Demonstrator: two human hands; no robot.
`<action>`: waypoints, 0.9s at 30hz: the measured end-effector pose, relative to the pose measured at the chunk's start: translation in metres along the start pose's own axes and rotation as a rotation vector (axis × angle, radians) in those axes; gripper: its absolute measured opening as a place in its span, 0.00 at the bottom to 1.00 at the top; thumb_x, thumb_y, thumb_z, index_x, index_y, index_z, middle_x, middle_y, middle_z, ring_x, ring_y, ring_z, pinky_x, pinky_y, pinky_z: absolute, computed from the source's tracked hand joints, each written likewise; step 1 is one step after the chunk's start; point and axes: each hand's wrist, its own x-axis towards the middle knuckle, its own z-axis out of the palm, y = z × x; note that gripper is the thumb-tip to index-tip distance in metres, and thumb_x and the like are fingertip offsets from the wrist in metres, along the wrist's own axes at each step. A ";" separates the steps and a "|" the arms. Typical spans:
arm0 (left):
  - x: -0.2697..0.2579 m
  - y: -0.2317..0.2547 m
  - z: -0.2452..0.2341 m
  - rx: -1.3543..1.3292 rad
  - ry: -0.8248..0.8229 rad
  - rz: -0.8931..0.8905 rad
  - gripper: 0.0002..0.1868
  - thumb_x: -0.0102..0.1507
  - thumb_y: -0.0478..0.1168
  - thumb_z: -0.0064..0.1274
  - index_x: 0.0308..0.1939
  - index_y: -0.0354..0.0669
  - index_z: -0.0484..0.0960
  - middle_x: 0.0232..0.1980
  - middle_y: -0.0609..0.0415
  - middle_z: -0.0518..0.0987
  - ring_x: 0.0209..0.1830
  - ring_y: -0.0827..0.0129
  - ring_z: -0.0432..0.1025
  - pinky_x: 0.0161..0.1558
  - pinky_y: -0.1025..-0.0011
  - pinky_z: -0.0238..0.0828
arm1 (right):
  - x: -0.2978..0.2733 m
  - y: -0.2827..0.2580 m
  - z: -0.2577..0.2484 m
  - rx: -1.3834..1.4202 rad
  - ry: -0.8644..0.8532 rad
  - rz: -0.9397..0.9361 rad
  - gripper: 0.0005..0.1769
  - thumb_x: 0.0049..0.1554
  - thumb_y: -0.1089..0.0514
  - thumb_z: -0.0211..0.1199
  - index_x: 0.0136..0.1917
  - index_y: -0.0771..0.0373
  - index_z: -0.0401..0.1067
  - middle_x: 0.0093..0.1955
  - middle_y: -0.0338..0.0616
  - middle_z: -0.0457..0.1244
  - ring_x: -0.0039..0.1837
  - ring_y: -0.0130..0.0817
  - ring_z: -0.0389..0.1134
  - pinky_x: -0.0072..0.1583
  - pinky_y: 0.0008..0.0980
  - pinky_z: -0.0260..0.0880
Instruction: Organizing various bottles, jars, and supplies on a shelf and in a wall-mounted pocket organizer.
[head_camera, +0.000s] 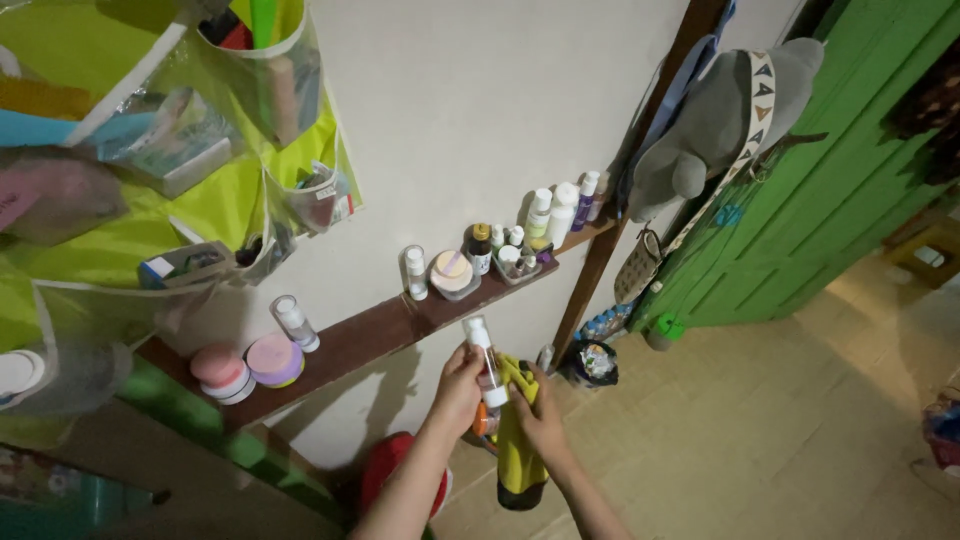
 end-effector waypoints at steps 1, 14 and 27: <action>0.000 0.002 -0.001 0.000 0.000 0.000 0.14 0.72 0.36 0.46 0.60 0.34 0.74 0.49 0.48 0.77 0.39 0.73 0.67 0.44 0.75 0.65 | -0.002 0.005 0.001 0.000 0.000 0.000 0.32 0.59 0.57 0.62 0.75 0.63 0.60 0.69 0.50 0.64 0.67 0.40 0.68 0.66 0.35 0.68; -0.001 0.001 0.005 -0.257 0.100 -0.039 0.19 0.69 0.41 0.49 0.60 0.40 0.64 0.56 0.38 0.73 0.57 0.52 0.71 0.58 0.52 0.71 | -0.018 -0.020 -0.002 0.031 0.119 -0.134 0.30 0.55 0.68 0.54 0.71 0.62 0.61 0.65 0.50 0.62 0.63 0.41 0.65 0.64 0.37 0.66; -0.007 0.010 0.014 0.108 -0.110 -0.049 0.18 0.70 0.39 0.48 0.62 0.48 0.63 0.53 0.46 0.72 0.57 0.57 0.73 0.50 0.54 0.75 | -0.009 0.006 -0.001 0.343 0.171 0.257 0.30 0.62 0.55 0.54 0.76 0.63 0.57 0.69 0.51 0.61 0.65 0.40 0.64 0.66 0.34 0.63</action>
